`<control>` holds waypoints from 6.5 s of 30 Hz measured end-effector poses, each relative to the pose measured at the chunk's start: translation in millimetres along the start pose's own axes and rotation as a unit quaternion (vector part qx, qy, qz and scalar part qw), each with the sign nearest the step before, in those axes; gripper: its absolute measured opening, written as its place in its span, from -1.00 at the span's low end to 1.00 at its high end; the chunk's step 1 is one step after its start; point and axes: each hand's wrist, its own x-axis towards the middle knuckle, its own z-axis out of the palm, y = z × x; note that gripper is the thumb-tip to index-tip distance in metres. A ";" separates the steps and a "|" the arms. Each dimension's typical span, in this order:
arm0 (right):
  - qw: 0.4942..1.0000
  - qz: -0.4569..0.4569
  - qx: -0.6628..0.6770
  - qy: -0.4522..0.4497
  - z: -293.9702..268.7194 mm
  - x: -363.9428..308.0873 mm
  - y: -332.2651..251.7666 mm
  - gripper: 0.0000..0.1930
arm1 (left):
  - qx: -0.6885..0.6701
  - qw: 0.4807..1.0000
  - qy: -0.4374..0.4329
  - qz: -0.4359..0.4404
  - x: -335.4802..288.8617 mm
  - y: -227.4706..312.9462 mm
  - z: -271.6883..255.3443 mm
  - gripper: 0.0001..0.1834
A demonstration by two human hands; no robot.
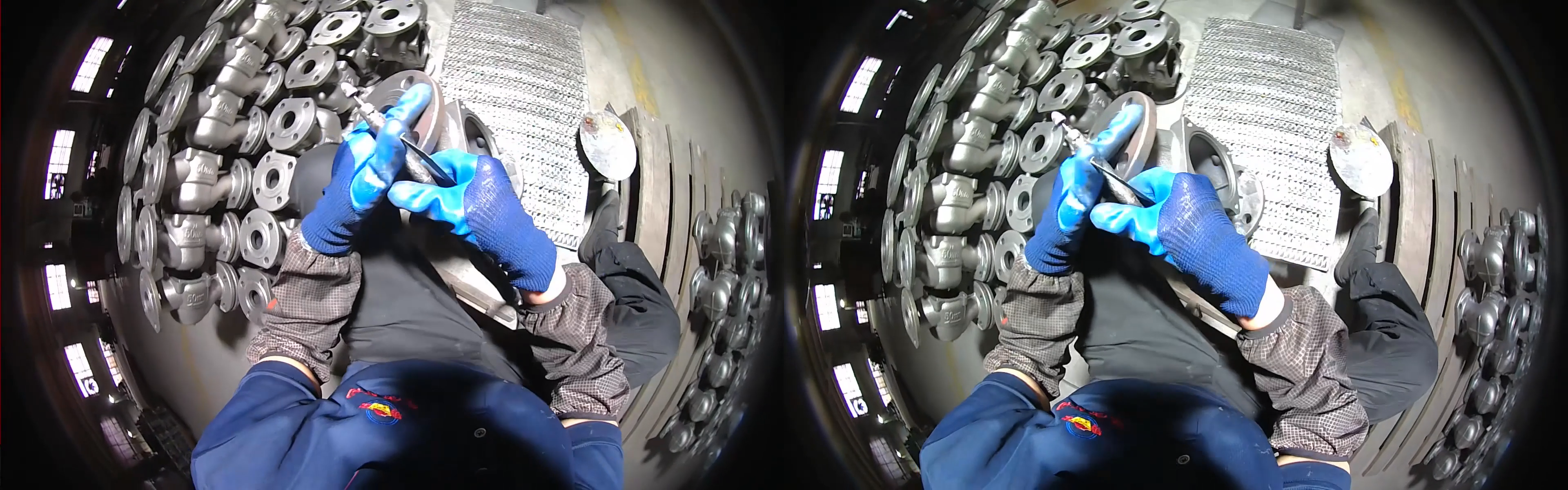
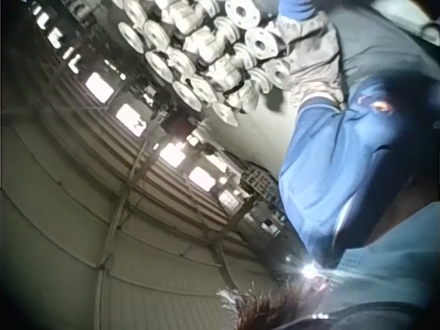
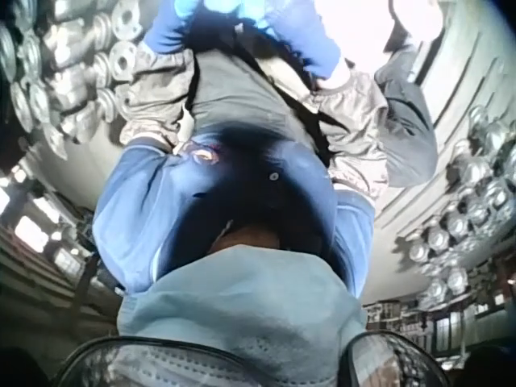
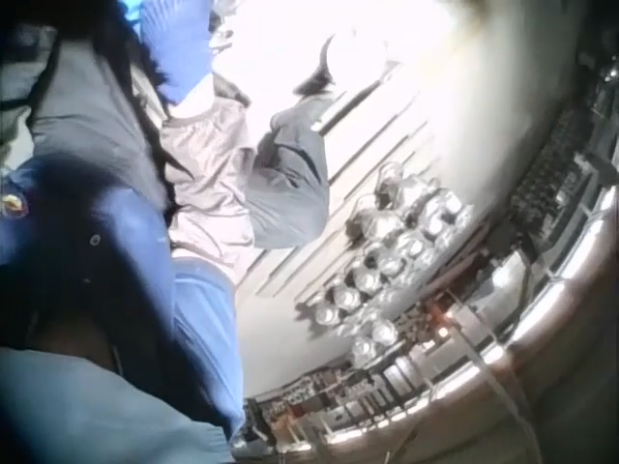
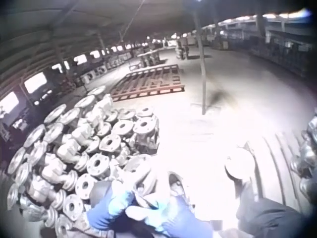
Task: The person uses a small tool to scrape the edges and interior surfaces of metal valve bodies, picking them up from a pile, turning them over to reach different areas, and placing them on a pallet.
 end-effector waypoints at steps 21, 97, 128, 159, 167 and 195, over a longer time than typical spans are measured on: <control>0.985 0.102 0.134 0.028 33.7 -30.0 14.6 -0.69 | -0.046 0.996 0.000 -0.079 -10.6 7.6 16.8 -0.55; 0.718 -0.074 -0.687 -0.091 -120.0 103.9 35.6 -0.79 | 0.134 0.979 0.084 -0.131 58.0 -58.2 -47.1 -0.43; 0.727 -0.041 -0.681 -0.080 -112.6 95.5 37.5 -0.78 | 0.155 0.979 0.068 -0.115 54.9 -58.4 -49.1 -0.42; 0.713 -0.046 -0.698 -0.047 -119.6 89.6 35.1 -0.78 | 0.223 0.971 0.070 -0.040 48.9 -71.4 -53.4 -0.42; 0.728 0.003 -0.686 -0.004 -118.6 80.8 51.4 -0.81 | 0.199 0.975 0.072 -0.063 49.7 -66.4 -50.9 -0.41; 0.736 0.037 -0.676 -0.004 -125.1 70.2 45.4 -0.77 | 0.263 0.964 0.040 -0.013 48.3 -77.0 -43.9 -0.49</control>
